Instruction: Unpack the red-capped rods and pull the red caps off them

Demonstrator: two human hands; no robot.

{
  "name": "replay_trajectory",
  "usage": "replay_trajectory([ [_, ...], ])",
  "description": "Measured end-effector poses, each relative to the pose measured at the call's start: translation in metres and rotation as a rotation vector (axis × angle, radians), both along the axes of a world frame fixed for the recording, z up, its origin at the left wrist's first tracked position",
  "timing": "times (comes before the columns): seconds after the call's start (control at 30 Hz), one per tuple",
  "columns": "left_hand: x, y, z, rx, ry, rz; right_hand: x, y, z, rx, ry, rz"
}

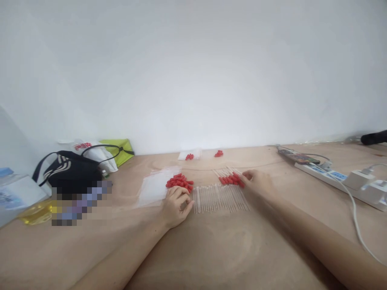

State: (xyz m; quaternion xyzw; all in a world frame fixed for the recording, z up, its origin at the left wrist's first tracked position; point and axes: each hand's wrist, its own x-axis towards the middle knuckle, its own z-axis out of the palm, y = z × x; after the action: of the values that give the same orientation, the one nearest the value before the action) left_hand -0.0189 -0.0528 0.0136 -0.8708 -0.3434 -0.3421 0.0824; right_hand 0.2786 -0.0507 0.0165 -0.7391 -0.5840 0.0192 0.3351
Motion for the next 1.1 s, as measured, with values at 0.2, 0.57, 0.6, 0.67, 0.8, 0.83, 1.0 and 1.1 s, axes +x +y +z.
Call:
replay_trajectory([
  [0.2,0.0,0.0,0.001,0.016,-0.006,-0.025,-0.018,0.033,0.001,-0.087,-0.238,-0.089],
  [0.57,0.0,-0.001,-0.002,0.097,0.006,-0.073,-0.019,0.0,-0.007,0.245,-0.101,0.089],
  [0.6,0.001,-0.004,-0.001,0.139,0.012,-0.084,-0.02,-0.011,-0.007,0.293,-0.128,0.195],
  [0.67,0.007,-0.01,0.0,0.228,0.039,-0.122,-0.027,-0.033,-0.007,0.361,-0.201,0.444],
  [0.8,0.023,-0.022,0.0,0.29,0.117,-0.219,-0.047,-0.067,-0.008,0.426,-0.239,0.62],
  [0.83,0.026,-0.024,-0.001,0.288,0.124,-0.233,-0.052,-0.071,-0.009,0.435,-0.228,0.635],
  [1.0,0.035,-0.027,-0.006,0.273,0.119,-0.212,-0.063,-0.071,-0.012,0.478,-0.157,0.652],
  [1.1,0.036,-0.027,-0.006,0.281,0.121,-0.197,-0.064,-0.068,-0.018,0.529,-0.161,0.642],
])
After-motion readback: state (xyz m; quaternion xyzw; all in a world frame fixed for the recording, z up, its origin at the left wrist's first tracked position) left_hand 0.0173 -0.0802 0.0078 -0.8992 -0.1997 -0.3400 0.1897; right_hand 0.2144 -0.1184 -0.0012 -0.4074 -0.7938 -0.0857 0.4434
